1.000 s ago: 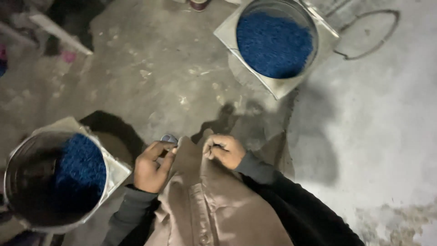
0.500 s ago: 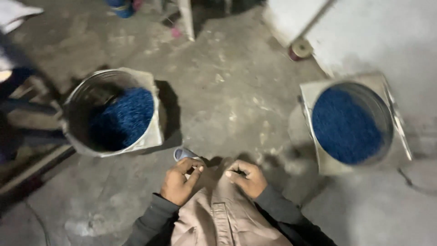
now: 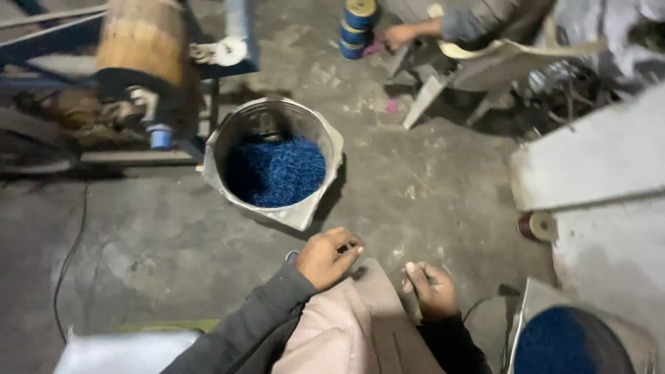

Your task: Inspecting blue plastic wires by picking them from a bin and stretching them to check for defects in a workshop environment.

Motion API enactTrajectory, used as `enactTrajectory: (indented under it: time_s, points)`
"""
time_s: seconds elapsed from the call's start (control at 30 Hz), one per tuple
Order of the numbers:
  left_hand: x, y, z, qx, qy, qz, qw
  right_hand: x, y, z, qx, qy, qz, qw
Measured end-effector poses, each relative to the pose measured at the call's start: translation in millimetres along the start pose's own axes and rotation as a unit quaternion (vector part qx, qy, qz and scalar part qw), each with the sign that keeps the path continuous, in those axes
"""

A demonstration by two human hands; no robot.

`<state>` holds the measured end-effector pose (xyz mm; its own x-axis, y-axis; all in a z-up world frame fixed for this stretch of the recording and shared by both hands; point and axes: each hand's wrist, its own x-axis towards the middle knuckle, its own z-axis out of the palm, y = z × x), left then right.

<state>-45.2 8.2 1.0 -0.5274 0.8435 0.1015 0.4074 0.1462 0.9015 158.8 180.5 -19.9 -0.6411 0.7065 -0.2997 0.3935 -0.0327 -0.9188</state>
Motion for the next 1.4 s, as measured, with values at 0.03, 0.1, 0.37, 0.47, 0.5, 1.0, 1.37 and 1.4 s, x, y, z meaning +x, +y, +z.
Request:
enactTrajectory:
  time_s: [0.03, 0.1, 0.37, 0.47, 0.5, 1.0, 1.37, 1.4]
  points:
    - [3, -6, -7, 0.009, 0.009, 0.004, 1.0, 12, 4, 7, 0.039, -0.006, -0.057, 0.998]
    - [2, -21, -28, 0.023, 0.043, -0.011, 0.999, 33, -13, 27, -0.009, -0.023, -0.05, 0.998]
    - [-46, -50, -79, 0.001, 0.239, -0.101, 0.966, 116, -81, 115, -0.178, -0.224, -0.084, 0.955]
    - [-63, -48, -94, 0.0, 0.326, -0.138, 0.935, 158, -93, 164, -0.144, -0.319, -0.095, 0.932]
    - [-69, -48, -96, -0.021, 0.358, -0.174, 0.917, 175, -98, 182, -0.153, -0.33, -0.107, 0.925]
    - [-2, -41, -112, 0.008, 0.503, -0.302, 0.809, 394, -134, 426, -0.255, -0.444, -0.2, 0.835]
    - [58, -46, -71, -0.025, 0.513, -0.404, 0.757, 419, -105, 525, -0.352, -0.539, -0.224, 0.732]
    - [60, -44, -69, -0.011, 0.521, -0.396, 0.756, 421, -97, 532, -0.328, -0.562, -0.211, 0.729]
